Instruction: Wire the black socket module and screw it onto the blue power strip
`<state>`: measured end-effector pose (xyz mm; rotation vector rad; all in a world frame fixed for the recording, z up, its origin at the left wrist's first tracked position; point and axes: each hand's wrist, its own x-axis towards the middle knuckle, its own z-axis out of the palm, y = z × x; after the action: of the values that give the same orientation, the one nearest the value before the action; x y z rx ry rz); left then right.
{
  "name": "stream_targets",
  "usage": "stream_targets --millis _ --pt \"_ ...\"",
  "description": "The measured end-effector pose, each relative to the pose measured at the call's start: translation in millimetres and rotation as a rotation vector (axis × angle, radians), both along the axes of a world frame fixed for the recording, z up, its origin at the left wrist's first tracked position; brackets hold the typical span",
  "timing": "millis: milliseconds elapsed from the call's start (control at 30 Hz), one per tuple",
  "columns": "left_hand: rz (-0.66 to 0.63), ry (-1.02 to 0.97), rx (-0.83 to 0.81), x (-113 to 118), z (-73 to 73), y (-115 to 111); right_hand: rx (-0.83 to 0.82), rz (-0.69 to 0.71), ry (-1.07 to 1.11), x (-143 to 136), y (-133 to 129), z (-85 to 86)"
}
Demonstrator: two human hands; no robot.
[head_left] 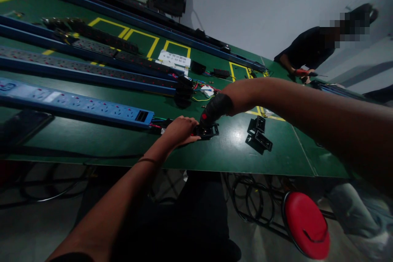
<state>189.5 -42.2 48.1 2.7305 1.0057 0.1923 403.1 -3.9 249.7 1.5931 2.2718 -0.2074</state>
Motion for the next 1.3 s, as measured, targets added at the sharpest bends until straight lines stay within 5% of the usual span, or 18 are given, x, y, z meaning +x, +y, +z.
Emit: stream_targets --millis 167,400,567,667,733,833,933,1067,1300 --pt "-0.01 -0.015 -0.004 -1.4 -1.0 -1.2 -0.207 0.1 -0.156 -17.3 -22.0 20.7" --pt "-0.02 -0.019 -0.031 1.0 -3.7 0.2 -0.081 0.1 -0.159 3.5 -64.2 35.1" --pt "-0.05 0.034 0.016 0.6 -2.6 -1.9 0.083 -0.051 -0.041 45.1 -132.4 49.7" --pt "-0.02 0.038 0.039 -0.9 0.8 -6.4 0.163 -0.263 0.159 79.2 -189.2 13.6" --pt "-0.015 0.043 0.022 -2.1 4.6 -9.2 0.284 -0.477 0.263 94.9 -225.1 -28.9" --pt "-0.022 0.075 -0.008 -3.4 11.1 -9.9 0.24 -0.786 0.236 99.8 -264.8 -96.2" --pt "-0.04 0.1 -0.071 -2.5 16.4 -4.0 0.268 -0.85 0.223 90.4 -283.4 -144.0" --pt "-0.092 0.17 -0.182 4.2 20.3 9.4 0.279 -0.792 0.075 81.9 -281.2 -172.2" --pt "-0.217 0.197 -0.219 6.5 19.5 20.4 0.093 -0.724 -0.012 97.2 -243.6 -183.9"
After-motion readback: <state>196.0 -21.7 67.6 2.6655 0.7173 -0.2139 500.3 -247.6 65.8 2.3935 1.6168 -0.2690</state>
